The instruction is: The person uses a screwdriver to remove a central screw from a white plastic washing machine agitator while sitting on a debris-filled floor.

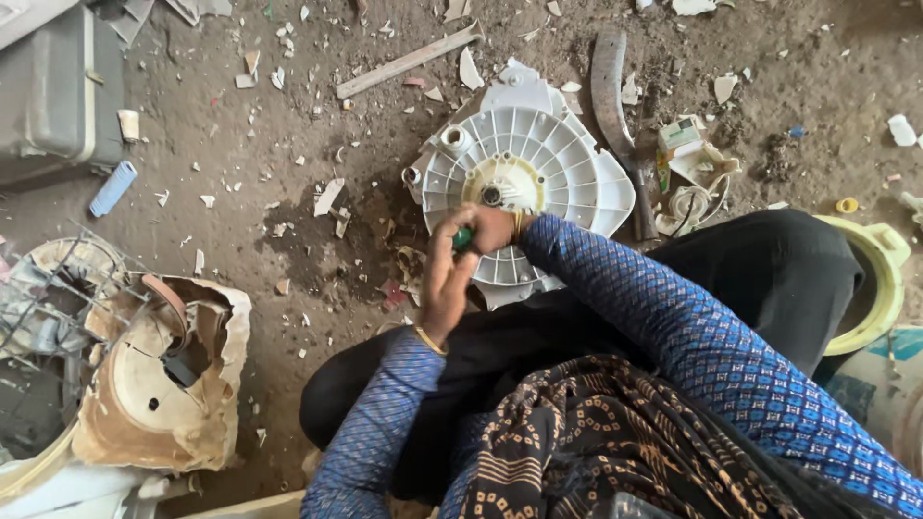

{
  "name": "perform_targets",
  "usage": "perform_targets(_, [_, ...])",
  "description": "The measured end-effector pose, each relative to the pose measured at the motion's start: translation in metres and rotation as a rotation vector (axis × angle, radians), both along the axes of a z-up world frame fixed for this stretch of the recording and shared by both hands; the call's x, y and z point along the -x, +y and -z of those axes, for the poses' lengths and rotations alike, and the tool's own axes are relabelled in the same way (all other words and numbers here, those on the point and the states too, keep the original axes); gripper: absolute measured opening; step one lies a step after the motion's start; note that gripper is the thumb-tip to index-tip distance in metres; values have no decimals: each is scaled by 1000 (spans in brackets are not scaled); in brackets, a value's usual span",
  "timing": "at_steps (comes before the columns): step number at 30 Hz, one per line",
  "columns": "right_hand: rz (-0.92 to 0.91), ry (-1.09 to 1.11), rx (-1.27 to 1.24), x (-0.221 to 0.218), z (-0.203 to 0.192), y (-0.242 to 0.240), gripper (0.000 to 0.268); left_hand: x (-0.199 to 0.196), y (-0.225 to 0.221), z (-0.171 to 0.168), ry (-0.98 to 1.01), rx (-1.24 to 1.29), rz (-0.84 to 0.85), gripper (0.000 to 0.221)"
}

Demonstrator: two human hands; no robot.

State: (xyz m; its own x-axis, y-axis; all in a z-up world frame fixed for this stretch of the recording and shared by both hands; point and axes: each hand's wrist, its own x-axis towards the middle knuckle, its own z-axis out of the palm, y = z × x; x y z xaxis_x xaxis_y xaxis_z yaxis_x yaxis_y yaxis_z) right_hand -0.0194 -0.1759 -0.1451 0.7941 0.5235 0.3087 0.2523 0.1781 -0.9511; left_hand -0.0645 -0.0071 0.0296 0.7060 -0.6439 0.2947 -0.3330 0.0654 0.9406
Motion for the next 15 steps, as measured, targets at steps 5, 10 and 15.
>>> perform_targets(5, [160, 111, 129, 13, -35, 12, 51, -14, 25, 0, -430, -367, -165, 29])
perform_targets(10, [1207, -270, 264, 73, -78, 95, 51, -12, 22, 2, -686, -469, -378, 29])
perform_targets(15, [1156, -132, 322, 76, -58, 103, 47, 5, 25, 13, -665, -449, -505, 33])
